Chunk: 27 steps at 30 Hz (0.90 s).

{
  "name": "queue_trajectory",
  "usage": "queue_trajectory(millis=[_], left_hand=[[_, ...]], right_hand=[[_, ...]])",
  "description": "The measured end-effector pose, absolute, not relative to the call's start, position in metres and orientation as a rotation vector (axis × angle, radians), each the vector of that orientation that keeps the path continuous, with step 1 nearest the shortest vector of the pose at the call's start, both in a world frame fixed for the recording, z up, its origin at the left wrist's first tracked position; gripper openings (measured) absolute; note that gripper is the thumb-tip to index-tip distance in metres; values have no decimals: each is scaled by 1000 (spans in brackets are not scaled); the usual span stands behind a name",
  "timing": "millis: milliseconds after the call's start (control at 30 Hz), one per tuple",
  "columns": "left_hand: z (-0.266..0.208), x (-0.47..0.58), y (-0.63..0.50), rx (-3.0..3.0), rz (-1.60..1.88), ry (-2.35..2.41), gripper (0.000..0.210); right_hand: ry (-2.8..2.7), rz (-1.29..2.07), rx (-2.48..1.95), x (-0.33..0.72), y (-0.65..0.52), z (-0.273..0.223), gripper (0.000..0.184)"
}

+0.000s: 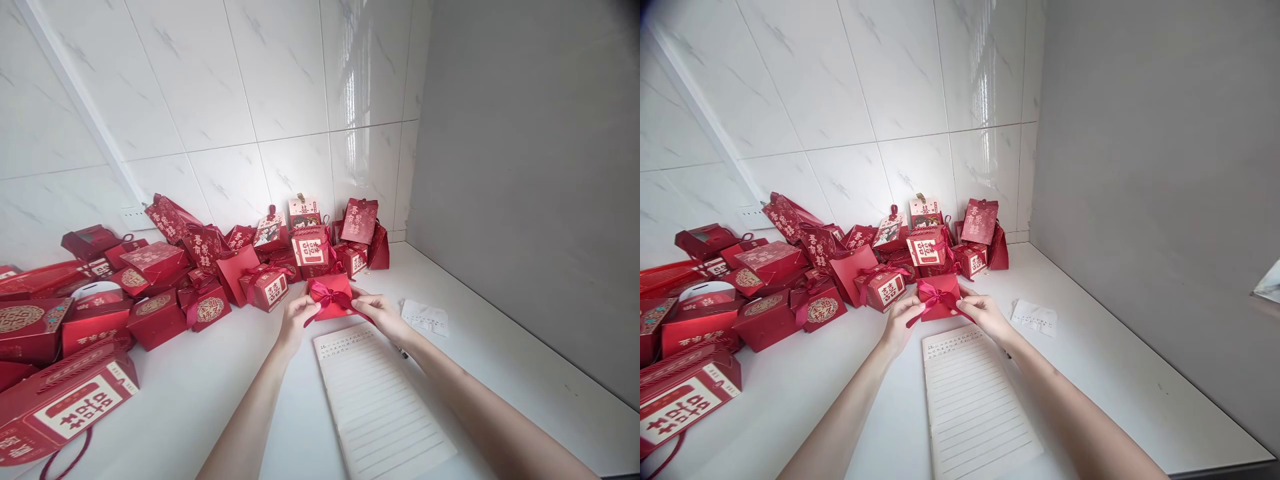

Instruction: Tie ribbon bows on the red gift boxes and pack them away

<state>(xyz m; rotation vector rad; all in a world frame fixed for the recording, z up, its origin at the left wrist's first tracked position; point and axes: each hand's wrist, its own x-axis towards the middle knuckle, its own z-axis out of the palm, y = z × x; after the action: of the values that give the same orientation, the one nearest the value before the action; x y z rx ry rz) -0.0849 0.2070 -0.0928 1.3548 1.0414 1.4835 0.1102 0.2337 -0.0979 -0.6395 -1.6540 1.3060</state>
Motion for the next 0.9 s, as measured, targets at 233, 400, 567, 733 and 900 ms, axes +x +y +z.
queue_trajectory(millis=[233,400,567,733,900], left_hand=[[-87,-85,205,1244,1412,1073,28],[-92,-86,207,1254,1377,1104,27],[-97,-87,210,1316,1357,1126,28],[-94,-82,207,1380,1341,1146,26],[-89,-70,203,1421,1329,1148,19]], right_hand=[[-1667,1354,-668,111,235,-97,34],[-1591,1386,-688,110,240,-104,41],[-1675,1028,-784,107,234,-110,28],[-1950,216,-767,97,220,-111,43],[-2033,-270,-745,90,216,-112,28]])
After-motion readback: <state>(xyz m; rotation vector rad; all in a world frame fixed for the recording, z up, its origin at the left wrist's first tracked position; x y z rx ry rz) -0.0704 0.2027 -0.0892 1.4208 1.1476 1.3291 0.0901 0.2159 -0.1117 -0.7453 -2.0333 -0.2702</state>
